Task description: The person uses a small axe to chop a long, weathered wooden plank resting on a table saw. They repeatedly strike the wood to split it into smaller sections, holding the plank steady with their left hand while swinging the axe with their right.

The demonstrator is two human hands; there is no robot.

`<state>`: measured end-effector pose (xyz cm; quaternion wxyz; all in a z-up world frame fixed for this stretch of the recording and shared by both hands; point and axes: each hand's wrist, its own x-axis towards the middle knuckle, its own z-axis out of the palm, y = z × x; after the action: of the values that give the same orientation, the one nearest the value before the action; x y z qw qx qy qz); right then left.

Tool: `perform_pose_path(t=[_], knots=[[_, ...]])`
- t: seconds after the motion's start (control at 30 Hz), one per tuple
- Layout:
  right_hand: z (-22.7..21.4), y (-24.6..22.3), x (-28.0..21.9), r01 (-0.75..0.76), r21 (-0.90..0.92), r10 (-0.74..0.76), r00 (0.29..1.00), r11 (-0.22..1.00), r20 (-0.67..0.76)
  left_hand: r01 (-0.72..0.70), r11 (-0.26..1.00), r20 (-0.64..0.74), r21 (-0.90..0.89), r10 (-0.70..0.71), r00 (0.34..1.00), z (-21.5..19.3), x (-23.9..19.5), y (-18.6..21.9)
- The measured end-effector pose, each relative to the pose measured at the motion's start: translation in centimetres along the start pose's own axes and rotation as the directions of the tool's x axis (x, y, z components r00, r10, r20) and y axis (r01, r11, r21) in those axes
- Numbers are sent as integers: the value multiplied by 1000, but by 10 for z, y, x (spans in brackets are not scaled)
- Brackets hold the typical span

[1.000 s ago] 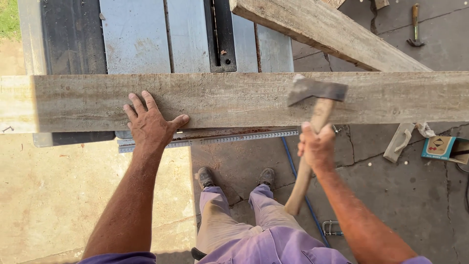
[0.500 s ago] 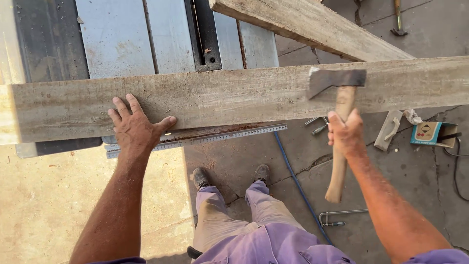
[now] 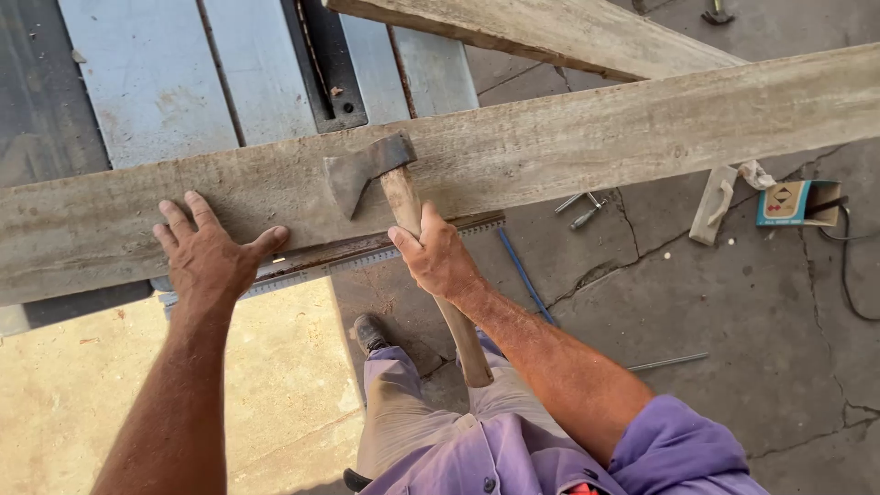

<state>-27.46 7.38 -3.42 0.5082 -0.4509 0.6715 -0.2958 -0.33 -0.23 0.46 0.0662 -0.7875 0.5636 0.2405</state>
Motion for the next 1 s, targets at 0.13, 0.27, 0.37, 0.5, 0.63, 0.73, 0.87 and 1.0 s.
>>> perform_pose_path(t=[0.13, 0.27, 0.37, 0.5, 0.63, 0.73, 0.87, 1.0], knots=[[-83, 17, -26, -144, -56, 142, 989, 988, -36, -1, 999, -11, -53, 0, 1000, 8, 7, -6], [-207, 85, -48, -204, 66, 215, 934, 977, -286, 0, 999, -34, -47, -2, 999, 10, 7, -10], [-279, 133, -48, -126, 184, 203, 848, 975, -490, -17, 1000, -34, -26, 16, 999, 8, 9, -4], [-264, 136, -44, -42, 314, 180, 886, 949, -427, 25, 1000, -43, -12, -25, 999, 13, 9, -10], [-131, 73, -53, -63, 259, 175, 881, 964, -440, -19, 999, -89, 50, 24, 996, 5, 2, -7], [-18, 29, -51, -101, 215, 162, 944, 971, -288, -76, 996, -79, 52, 80, 994, 3, 1, -16], [84, -2, -41, -86, 66, 98, 972, 994, -213, -172, 981, 24, 96, 170, 985, 3, 37, -76], [79, -13, -47, -25, -47, 14, 975, 999, -222, -315, 941, -112, -125, 303, 947, -48, 61, -152]])
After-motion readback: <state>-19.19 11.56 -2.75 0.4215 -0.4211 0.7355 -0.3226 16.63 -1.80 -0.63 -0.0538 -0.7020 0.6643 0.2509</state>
